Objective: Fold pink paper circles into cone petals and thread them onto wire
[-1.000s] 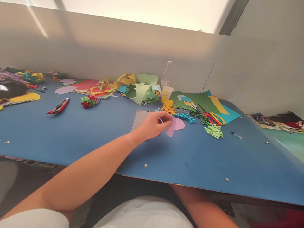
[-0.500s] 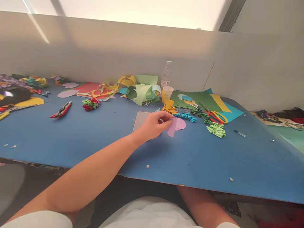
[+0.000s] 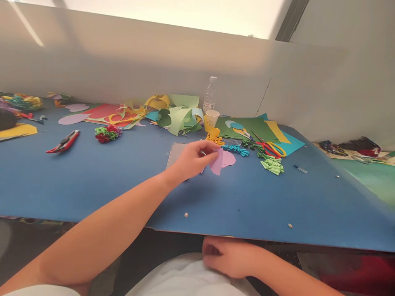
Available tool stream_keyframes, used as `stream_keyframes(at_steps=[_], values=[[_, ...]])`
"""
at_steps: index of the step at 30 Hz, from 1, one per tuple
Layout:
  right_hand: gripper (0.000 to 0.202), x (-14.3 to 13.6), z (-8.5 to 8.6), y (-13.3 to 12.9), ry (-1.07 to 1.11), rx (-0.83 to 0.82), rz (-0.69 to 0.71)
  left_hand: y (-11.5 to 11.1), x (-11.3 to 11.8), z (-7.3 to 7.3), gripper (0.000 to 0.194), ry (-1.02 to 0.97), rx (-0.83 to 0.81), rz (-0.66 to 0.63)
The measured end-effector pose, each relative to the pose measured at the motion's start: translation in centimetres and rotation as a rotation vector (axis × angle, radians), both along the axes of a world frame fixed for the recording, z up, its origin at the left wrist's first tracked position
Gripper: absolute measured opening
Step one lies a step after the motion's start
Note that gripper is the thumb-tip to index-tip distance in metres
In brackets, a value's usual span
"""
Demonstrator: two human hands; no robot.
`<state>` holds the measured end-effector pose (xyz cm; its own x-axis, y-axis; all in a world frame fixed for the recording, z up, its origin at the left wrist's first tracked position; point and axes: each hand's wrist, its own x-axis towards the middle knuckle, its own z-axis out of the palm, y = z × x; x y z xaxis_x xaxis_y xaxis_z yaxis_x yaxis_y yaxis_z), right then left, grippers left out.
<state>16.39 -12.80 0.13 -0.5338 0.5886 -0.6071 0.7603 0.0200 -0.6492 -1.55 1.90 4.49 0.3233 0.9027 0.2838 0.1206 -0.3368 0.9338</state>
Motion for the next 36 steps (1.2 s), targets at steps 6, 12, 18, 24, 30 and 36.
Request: stream_keyframes(at_steps=[6,12,18,24,30,36], values=[[0.024,2.6,8.4,2.1,0.355,0.079,0.073,-0.1,0.0,0.0,0.024,-0.030,-0.015,-0.026],[0.024,3.1,8.1,12.8,0.589,0.817,-0.552,0.2,0.1,-0.4,0.024,-0.059,-0.018,-0.053],[0.038,2.8,3.3,15.0,0.770,0.662,-0.490,0.1,0.3,-0.7,0.022,-0.045,-0.012,-0.053],[0.029,3.0,2.7,14.2,0.881,0.589,-0.461,0.0,0.6,-0.6,0.017,-0.014,0.008,-0.043],[0.024,2.9,2.3,14.0,0.880,0.555,-0.496,-0.2,0.8,-0.4,0.022,0.025,0.037,-0.071],[0.021,3.2,2.6,13.8,0.863,0.515,-0.501,0.0,0.7,-0.8,0.028,0.057,0.060,-0.097]])
